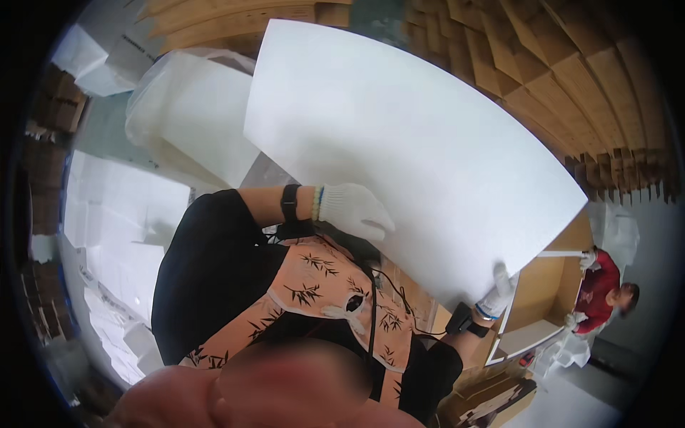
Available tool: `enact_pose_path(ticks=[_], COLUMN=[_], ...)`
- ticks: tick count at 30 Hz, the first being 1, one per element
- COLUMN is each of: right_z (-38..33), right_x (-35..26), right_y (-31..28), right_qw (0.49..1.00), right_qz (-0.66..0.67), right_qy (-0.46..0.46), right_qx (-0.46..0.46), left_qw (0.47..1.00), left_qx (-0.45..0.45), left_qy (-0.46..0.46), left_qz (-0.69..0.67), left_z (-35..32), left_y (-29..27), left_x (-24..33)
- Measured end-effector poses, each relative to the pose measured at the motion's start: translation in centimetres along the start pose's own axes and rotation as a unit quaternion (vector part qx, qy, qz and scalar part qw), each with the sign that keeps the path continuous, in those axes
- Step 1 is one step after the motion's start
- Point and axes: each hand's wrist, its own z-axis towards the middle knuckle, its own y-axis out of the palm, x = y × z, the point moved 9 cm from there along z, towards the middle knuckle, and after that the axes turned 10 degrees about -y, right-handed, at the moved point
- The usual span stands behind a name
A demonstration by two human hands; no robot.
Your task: The recorder is packing a furniture box with protective foam inserts.
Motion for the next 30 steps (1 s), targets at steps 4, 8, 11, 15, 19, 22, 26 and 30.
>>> enact_pose_path(ticks=[4, 8, 11, 15, 19, 22, 26, 30], right_z=[-10.0, -22.9, -29.6, -28.7, -22.1, -15.0, -8.6, -8.0], right_x=[-0.5, -0.3, -1.4, -10.5, -9.7, -7.3, -3.7, 1.0], right_y=[-16.5, -30.4, -36.7, -39.7, -39.2, -38.5, -32.8, -32.8], right_qw=[0.976, 0.878, 0.785, 0.712, 0.734, 0.812, 0.626, 0.602], right_qz=[0.052, 0.06, -0.01, -0.218, -0.273, -0.215, -0.743, -0.795], right_qy=[-0.001, 0.004, -0.072, -0.195, -0.264, -0.316, 0.054, 0.066], right_qx=[0.211, 0.476, 0.616, 0.638, 0.563, 0.441, 0.229, 0.047], left_qw=[0.994, 0.978, 0.969, 0.948, 0.93, 0.914, 0.878, 0.867], left_qx=[-0.091, -0.168, -0.194, -0.235, -0.225, -0.22, -0.295, -0.33], left_qy=[0.017, 0.066, 0.116, 0.175, 0.241, 0.304, 0.245, 0.247], left_qz=[0.055, 0.1, 0.095, 0.126, 0.163, 0.153, 0.287, 0.279], left_z=[4.6, 11.6, 17.2, 25.6, 31.2, 35.0, 38.2, 36.9], left_y=[4.1, 10.3, 15.5, 23.8, 31.1, 36.9, 41.6, 43.2], left_x=[1.0, 3.2, 5.5, 11.2, 15.3, 19.0, 15.7, 12.8])
